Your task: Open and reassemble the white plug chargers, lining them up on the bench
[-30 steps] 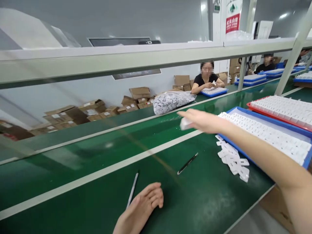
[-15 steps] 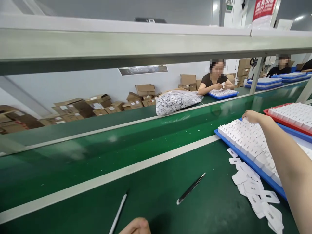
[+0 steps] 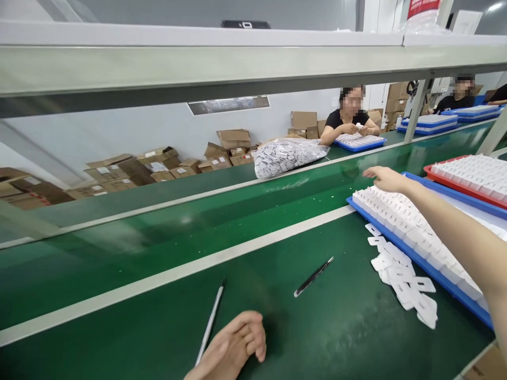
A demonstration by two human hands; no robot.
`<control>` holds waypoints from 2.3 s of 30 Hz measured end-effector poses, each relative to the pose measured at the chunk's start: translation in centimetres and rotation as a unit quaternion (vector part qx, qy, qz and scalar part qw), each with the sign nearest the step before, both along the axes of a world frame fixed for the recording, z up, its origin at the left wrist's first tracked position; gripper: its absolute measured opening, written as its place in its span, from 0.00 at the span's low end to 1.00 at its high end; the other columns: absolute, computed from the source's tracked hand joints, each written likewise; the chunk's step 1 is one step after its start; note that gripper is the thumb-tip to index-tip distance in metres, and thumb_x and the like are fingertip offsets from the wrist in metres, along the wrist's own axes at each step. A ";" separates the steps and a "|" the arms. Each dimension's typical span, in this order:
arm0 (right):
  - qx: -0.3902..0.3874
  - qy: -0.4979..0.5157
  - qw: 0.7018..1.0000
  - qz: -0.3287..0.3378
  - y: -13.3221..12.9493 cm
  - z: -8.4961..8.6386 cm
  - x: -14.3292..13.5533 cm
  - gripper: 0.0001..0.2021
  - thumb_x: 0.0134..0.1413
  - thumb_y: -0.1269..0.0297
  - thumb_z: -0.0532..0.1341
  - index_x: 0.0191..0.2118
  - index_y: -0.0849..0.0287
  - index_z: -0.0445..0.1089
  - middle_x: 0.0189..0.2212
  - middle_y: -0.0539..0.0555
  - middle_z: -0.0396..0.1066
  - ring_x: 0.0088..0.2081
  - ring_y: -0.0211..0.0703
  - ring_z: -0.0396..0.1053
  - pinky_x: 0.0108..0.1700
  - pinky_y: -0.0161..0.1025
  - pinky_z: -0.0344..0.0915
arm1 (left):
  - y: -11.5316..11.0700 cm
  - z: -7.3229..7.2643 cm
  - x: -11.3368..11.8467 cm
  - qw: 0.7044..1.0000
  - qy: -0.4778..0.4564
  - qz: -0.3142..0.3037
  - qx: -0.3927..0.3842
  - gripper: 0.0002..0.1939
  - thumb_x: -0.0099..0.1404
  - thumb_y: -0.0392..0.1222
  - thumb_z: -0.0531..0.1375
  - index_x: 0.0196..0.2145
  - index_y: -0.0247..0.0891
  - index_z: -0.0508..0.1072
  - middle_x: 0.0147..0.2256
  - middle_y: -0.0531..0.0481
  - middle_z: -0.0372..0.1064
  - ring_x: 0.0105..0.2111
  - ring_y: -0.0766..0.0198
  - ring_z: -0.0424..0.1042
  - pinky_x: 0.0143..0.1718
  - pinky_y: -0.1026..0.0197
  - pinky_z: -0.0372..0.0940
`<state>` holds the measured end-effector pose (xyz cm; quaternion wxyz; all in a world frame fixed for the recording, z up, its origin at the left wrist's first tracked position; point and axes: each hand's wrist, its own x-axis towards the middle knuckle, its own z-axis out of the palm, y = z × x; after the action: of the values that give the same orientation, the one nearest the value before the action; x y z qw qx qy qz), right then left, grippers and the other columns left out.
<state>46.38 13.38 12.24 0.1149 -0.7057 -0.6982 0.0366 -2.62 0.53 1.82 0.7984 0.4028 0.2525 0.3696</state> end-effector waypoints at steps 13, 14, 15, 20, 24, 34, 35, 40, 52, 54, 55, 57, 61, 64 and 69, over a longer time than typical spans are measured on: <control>-0.015 -0.225 0.953 0.203 -4.7 -9.2 -3.7 0.12 0.40 0.73 0.58 0.32 0.59 0.77 0.55 0.62 0.67 0.64 0.57 0.53 0.69 0.56 0.34 | 0.4 -1.0 0.6 0.994 0.008 -0.039 0.104 0.19 0.59 0.49 0.65 0.43 0.33 0.76 0.33 0.44 0.71 0.30 0.61 0.71 0.35 0.58 0.67; -0.008 -0.233 0.950 0.206 -5.0 -9.0 -3.7 0.13 0.40 0.74 0.57 0.32 0.59 0.77 0.55 0.63 0.68 0.64 0.57 0.54 0.69 0.56 0.37 | 0.4 -1.0 0.6 0.993 0.009 -0.038 0.108 0.19 0.59 0.49 0.65 0.43 0.33 0.76 0.33 0.44 0.71 0.30 0.61 0.71 0.35 0.58 0.67; -0.001 -0.241 0.948 0.209 -5.2 -8.6 -3.8 0.14 0.40 0.75 0.57 0.33 0.61 0.77 0.54 0.64 0.68 0.64 0.57 0.54 0.68 0.56 0.39 | 0.4 -1.0 0.6 0.993 0.011 -0.037 0.111 0.19 0.58 0.49 0.66 0.43 0.32 0.75 0.33 0.44 0.71 0.30 0.61 0.72 0.35 0.59 0.66; 0.059 -0.248 0.941 0.223 -6.9 -6.0 -7.5 0.19 0.44 0.67 0.60 0.44 0.67 0.74 0.54 0.68 0.67 0.64 0.64 0.53 0.66 0.63 0.43 | 0.4 -1.0 0.8 0.992 0.019 -0.030 0.118 0.21 0.57 0.50 0.66 0.42 0.31 0.75 0.32 0.43 0.71 0.28 0.62 0.72 0.35 0.59 0.67; 0.156 -0.143 0.933 0.290 -10.2 -4.0 -16.2 0.21 0.53 0.56 0.59 0.50 0.62 0.69 0.57 0.63 0.64 0.64 0.60 0.54 0.64 0.61 0.51 | 0.4 -1.3 1.2 0.995 0.022 0.001 0.100 0.22 0.58 0.51 0.66 0.42 0.31 0.74 0.34 0.43 0.71 0.28 0.62 0.72 0.32 0.58 0.68; 0.219 0.032 0.920 0.324 -13.6 -8.8 -30.0 0.17 0.53 0.63 0.58 0.48 0.63 0.66 0.53 0.61 0.68 0.61 0.55 0.58 0.63 0.56 0.56 | 0.0 -1.3 1.6 0.994 0.046 0.063 0.075 0.22 0.55 0.53 0.68 0.35 0.29 0.76 0.33 0.43 0.72 0.32 0.63 0.72 0.41 0.58 0.68; 0.220 0.051 0.921 0.319 -13.6 -9.3 -30.0 0.17 0.54 0.64 0.58 0.49 0.62 0.66 0.53 0.61 0.68 0.61 0.55 0.59 0.62 0.55 0.58 | 0.0 -1.3 1.6 0.994 0.050 0.065 0.074 0.21 0.54 0.52 0.69 0.35 0.29 0.77 0.33 0.43 0.72 0.32 0.64 0.72 0.40 0.59 0.67; 0.214 0.174 0.902 0.332 -13.9 -10.5 -29.5 0.20 0.58 0.61 0.59 0.54 0.56 0.60 0.54 0.60 0.66 0.61 0.54 0.58 0.59 0.55 0.63 | -0.1 -0.8 1.5 0.996 0.054 0.049 0.058 0.23 0.51 0.49 0.71 0.40 0.32 0.78 0.32 0.45 0.73 0.33 0.63 0.71 0.41 0.60 0.66; 0.241 0.252 0.864 0.362 -13.0 -11.6 -30.0 0.22 0.59 0.65 0.60 0.58 0.52 0.58 0.52 0.59 0.67 0.59 0.56 0.61 0.56 0.60 0.65 | 0.3 -0.6 1.0 0.996 0.061 0.037 0.060 0.21 0.54 0.51 0.69 0.39 0.31 0.79 0.38 0.39 0.76 0.38 0.58 0.73 0.45 0.57 0.67; 0.244 0.248 0.862 0.370 -13.1 -11.5 -30.0 0.22 0.58 0.66 0.60 0.58 0.53 0.58 0.52 0.59 0.67 0.59 0.55 0.61 0.57 0.59 0.65 | 0.3 -0.7 0.9 0.995 0.067 0.036 0.069 0.20 0.54 0.50 0.70 0.39 0.31 0.79 0.38 0.39 0.76 0.38 0.57 0.74 0.46 0.56 0.67; 0.246 0.244 0.860 0.374 -13.1 -11.5 -30.0 0.22 0.58 0.66 0.60 0.58 0.54 0.58 0.52 0.59 0.67 0.59 0.54 0.61 0.57 0.59 0.65 | 0.3 -0.8 0.9 0.994 0.069 0.037 0.072 0.20 0.54 0.49 0.70 0.39 0.32 0.79 0.39 0.39 0.76 0.39 0.57 0.74 0.46 0.55 0.67; 0.253 0.238 0.857 0.380 -13.1 -11.4 -29.9 0.22 0.58 0.67 0.61 0.58 0.54 0.58 0.51 0.59 0.68 0.58 0.53 0.61 0.57 0.58 0.65 | 0.3 -0.8 0.8 0.994 0.075 0.035 0.072 0.20 0.54 0.50 0.69 0.40 0.32 0.79 0.39 0.39 0.76 0.40 0.56 0.74 0.47 0.54 0.66; 0.280 0.229 0.848 0.386 -13.1 -11.2 -29.8 0.23 0.58 0.66 0.61 0.58 0.56 0.59 0.50 0.59 0.69 0.56 0.53 0.64 0.56 0.57 0.65 | 0.1 -0.6 0.7 0.994 0.072 0.039 0.065 0.22 0.52 0.48 0.71 0.41 0.31 0.78 0.39 0.39 0.76 0.42 0.53 0.74 0.48 0.52 0.66; 0.283 0.221 0.851 0.384 -13.0 -11.1 -29.7 0.23 0.58 0.64 0.61 0.58 0.55 0.59 0.50 0.59 0.69 0.55 0.53 0.64 0.55 0.57 0.66 | 0.1 -0.4 0.7 0.994 0.071 0.041 0.073 0.23 0.52 0.47 0.71 0.43 0.31 0.77 0.39 0.39 0.76 0.43 0.51 0.74 0.47 0.52 0.66; 0.292 0.219 0.849 0.381 -13.0 -11.0 -29.6 0.22 0.58 0.63 0.61 0.58 0.55 0.60 0.49 0.59 0.70 0.54 0.54 0.66 0.54 0.58 0.66 | 0.1 -0.2 0.8 0.994 0.072 0.037 0.077 0.22 0.52 0.45 0.71 0.43 0.31 0.76 0.38 0.39 0.77 0.42 0.52 0.75 0.45 0.53 0.68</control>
<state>16.73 0.35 1.26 0.4429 -0.2915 -0.8474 0.0254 -1.86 0.63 1.62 0.7303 0.4790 0.2948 0.3876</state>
